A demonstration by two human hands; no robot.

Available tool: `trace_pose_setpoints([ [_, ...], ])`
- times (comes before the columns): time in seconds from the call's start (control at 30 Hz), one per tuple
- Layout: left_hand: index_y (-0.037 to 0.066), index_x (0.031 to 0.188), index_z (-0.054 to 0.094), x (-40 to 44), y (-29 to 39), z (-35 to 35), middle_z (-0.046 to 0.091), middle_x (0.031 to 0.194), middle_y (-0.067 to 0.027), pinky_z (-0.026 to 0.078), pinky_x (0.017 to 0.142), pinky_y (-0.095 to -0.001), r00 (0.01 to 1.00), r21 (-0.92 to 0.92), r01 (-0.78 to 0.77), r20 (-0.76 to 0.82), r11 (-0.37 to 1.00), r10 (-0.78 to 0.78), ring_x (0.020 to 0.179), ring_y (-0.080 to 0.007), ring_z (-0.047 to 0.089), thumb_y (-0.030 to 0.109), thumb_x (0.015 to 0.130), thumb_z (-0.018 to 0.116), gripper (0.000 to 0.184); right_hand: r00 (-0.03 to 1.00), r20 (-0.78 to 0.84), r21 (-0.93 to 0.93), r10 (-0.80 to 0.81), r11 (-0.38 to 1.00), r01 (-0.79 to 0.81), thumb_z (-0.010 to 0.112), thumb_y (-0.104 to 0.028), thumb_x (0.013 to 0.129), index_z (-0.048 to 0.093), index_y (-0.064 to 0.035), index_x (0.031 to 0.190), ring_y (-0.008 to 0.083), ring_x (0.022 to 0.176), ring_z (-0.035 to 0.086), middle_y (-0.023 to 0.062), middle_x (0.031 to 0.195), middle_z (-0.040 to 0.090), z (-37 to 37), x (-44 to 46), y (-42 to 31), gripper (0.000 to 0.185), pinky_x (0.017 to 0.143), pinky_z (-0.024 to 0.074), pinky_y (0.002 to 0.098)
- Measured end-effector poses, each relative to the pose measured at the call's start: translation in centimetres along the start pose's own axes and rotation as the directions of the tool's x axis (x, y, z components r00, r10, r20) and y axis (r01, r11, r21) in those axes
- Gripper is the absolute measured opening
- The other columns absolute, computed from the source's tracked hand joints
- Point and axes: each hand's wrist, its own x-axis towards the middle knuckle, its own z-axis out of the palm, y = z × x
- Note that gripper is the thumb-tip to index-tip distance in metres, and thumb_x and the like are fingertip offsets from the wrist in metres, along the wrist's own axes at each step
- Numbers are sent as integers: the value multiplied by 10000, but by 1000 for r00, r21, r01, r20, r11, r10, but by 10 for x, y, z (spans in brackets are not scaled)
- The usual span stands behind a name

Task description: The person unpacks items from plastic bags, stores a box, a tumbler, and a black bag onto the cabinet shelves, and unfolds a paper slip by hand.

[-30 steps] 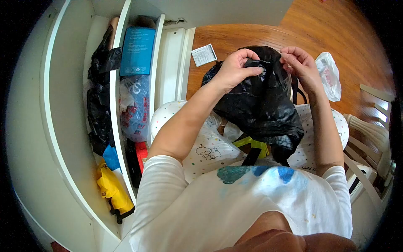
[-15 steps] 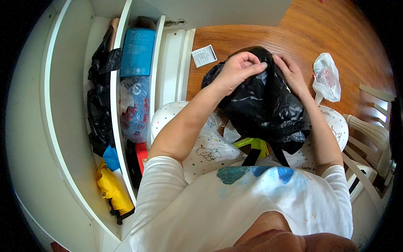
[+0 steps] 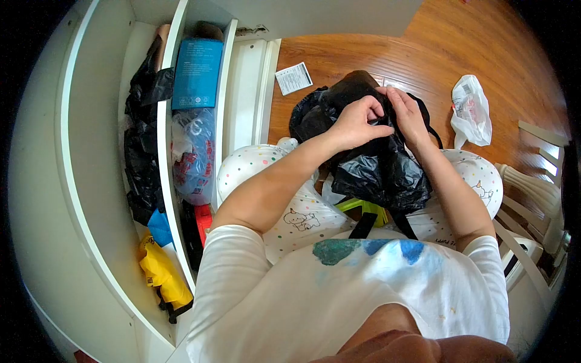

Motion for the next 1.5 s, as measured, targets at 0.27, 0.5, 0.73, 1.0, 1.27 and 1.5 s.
trace_pose_setpoints([
  [0.27,42,832,494,-3,0,-2,502,707,-14,420,614,-234,996,89,-78,49,993,74,651,-99,453,191,681,749,332,998,53,63,44,997,-47,563,-206,871,578,7,1006,108,842,543,53,912,603,-2,6,15,252,766,427,233],
  [0.5,17,882,503,-14,4,-6,596,835,-171,464,680,-422,954,526,-228,289,819,80,823,-352,581,240,724,678,325,985,123,-52,122,992,-116,621,-262,832,593,-6,945,99,777,557,37,836,616,-3,8,41,281,719,452,245],
  [0.73,6,875,542,-17,4,-6,604,797,-181,478,671,-437,899,716,-235,417,658,-134,778,-354,594,281,744,660,327,965,260,-296,21,953,59,630,-136,802,555,-6,908,117,720,566,39,785,596,4,-2,41,184,662,469,250],
  [1.0,6,953,561,-18,9,-6,625,877,-163,500,718,-410,892,767,-212,405,606,-200,846,-313,612,291,749,663,365,959,280,-427,40,900,87,610,-111,813,544,-7,878,103,709,548,37,783,575,0,-3,36,139,659,457,252],
  [1.27,8,907,540,-17,-2,-5,602,832,-182,479,702,-432,899,737,-252,419,627,-131,811,-346,591,295,751,651,345,953,301,-528,24,837,146,625,-170,782,547,-2,840,233,691,595,126,735,608,-1,-3,37,194,629,465,335],
  [1.5,12,915,544,-16,-7,-6,606,847,-167,483,714,-420,891,750,-265,431,606,-144,840,-332,591,242,724,679,327,945,325,-575,-27,788,220,604,-163,802,533,-4,842,225,656,575,125,715,586,-1,-4,42,180,604,449,321],
])
